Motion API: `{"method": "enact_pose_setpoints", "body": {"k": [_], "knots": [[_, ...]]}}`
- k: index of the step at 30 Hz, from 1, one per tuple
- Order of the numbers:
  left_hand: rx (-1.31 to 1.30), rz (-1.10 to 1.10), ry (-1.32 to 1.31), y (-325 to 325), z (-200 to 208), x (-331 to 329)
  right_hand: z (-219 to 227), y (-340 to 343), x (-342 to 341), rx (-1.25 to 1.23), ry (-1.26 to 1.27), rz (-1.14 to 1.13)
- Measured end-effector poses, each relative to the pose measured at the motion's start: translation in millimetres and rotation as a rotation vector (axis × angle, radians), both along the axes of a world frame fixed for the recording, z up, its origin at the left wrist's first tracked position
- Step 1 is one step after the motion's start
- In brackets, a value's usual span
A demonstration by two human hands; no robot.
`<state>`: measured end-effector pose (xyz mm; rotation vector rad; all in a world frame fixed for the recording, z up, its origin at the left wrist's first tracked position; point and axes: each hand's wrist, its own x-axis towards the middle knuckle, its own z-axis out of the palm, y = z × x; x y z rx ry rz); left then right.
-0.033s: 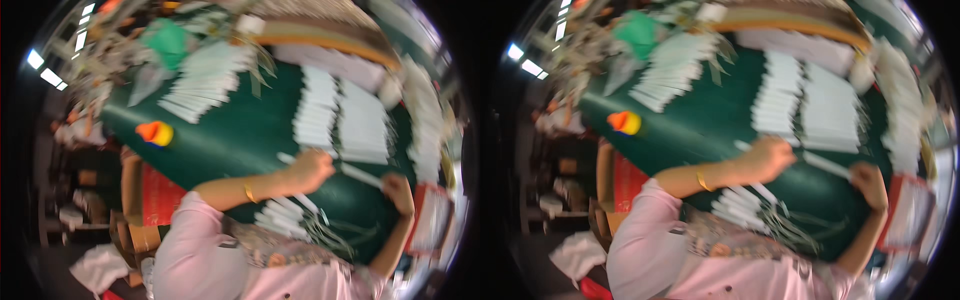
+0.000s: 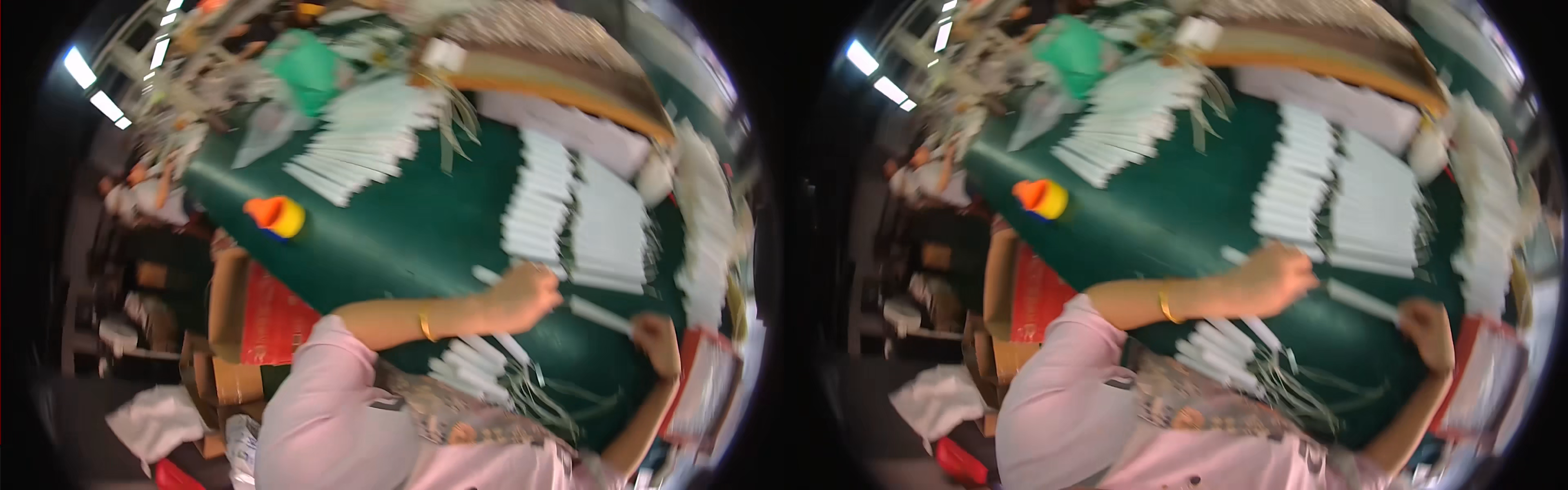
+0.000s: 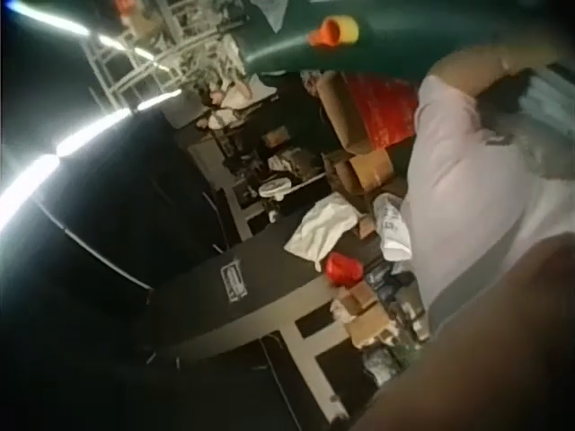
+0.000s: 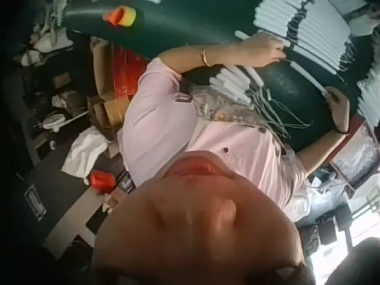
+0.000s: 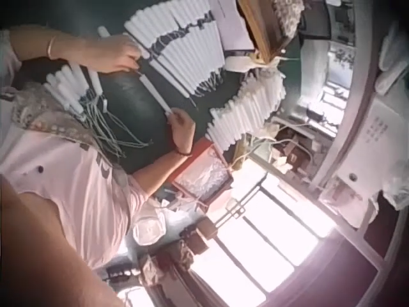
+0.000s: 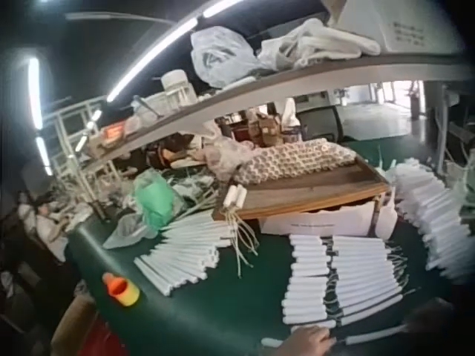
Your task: The recorder is seen assembling small white plastic components by attaching wires and using a hot glue gun at a factory workstation.
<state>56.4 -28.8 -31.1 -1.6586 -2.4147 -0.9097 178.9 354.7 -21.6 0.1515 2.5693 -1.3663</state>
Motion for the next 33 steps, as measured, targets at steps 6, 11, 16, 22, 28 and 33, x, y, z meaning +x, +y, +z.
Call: {"method": "enact_pose_setpoints", "body": {"k": [6, 11, 16, 22, 28, 33], "knots": [[0.048, 0.064, -0.095, -8, -11, 3, 16, -32, -16, -0.136, 0.024, -0.044], [0.073, 0.063, -0.090, -9, -9, -3, 13, -33, -25, -0.098, -0.117, -0.046], [0.076, 0.062, -0.066, -8, -13, -8, 24, -48, -29, -0.130, 0.148, -0.165], [-0.098, 0.067, 0.064, -17, 10, 3, 25, -24, -26, -0.088, -0.057, 0.006], [-0.055, 0.062, 0.028, -7, -4, 5, 17, -30, -16, -0.205, 0.039, -0.108], [0.107, 0.058, 0.070, -12, -1, -6, 28, -43, -33, 0.013, -0.081, -0.097]]}}
